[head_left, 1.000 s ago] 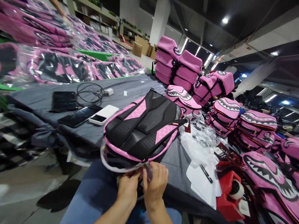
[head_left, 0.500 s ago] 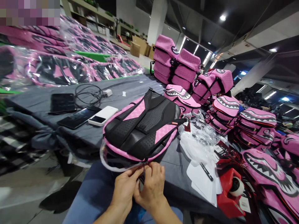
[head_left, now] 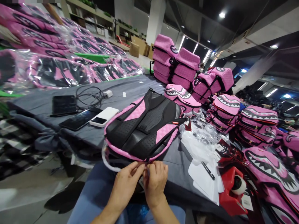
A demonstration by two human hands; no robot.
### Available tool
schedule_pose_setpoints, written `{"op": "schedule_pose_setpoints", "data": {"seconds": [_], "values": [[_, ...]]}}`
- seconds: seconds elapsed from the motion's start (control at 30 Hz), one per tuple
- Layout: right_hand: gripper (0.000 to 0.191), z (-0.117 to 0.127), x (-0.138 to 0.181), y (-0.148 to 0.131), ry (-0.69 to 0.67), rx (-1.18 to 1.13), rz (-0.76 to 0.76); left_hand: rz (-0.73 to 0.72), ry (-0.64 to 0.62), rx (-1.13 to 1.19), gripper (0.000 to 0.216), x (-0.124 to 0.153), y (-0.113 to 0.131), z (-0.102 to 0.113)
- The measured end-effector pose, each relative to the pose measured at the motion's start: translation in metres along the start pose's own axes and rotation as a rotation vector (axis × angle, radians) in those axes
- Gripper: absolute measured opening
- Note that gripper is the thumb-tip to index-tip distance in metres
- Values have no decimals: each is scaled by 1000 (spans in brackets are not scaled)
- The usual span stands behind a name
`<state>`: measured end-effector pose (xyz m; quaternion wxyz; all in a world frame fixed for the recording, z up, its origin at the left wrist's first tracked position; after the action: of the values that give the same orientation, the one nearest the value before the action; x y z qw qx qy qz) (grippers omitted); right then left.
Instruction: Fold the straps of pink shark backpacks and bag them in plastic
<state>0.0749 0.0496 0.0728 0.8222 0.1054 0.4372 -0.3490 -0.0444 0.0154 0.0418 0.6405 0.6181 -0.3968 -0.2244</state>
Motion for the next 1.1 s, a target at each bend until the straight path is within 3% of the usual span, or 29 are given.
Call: {"op": "schedule_pose_setpoints", "data": {"seconds": [0.13, 0.23, 0.33, 0.5, 0.83, 0.97, 1.1], "values": [[31, 0, 1, 4, -34, -47, -30, -124, 161, 61, 46, 23, -16, 13], [26, 0, 3, 8, -61, -153, -111, -175, 141, 43, 42, 35, -28, 12], [24, -3, 7, 16, -138, -307, -296, 3, 40, 111, 55, 28, -42, 0], [19, -14, 8, 30, -259, -522, -577, 251, -20, 485, 65, 4, -56, -26], [15, -37, 5, 58, -477, -984, -868, 344, -79, 639, 61, 5, -62, -39], [16, -38, 9, 57, -398, -1007, -917, 339, -14, 649, 61, 5, -59, -42], [29, -1, 22, 79, -199, -739, -866, 364, 21, 636, 66, 6, -64, -38]]}}
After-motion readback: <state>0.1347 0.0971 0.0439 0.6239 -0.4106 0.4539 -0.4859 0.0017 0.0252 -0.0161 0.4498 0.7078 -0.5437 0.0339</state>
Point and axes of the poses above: each hand's wrist, its own x-axis away from the middle knuckle, its own z-axis out of the back of the hand, y = z × x, the point moved 5 cm from there along -x, towards the middle knuckle
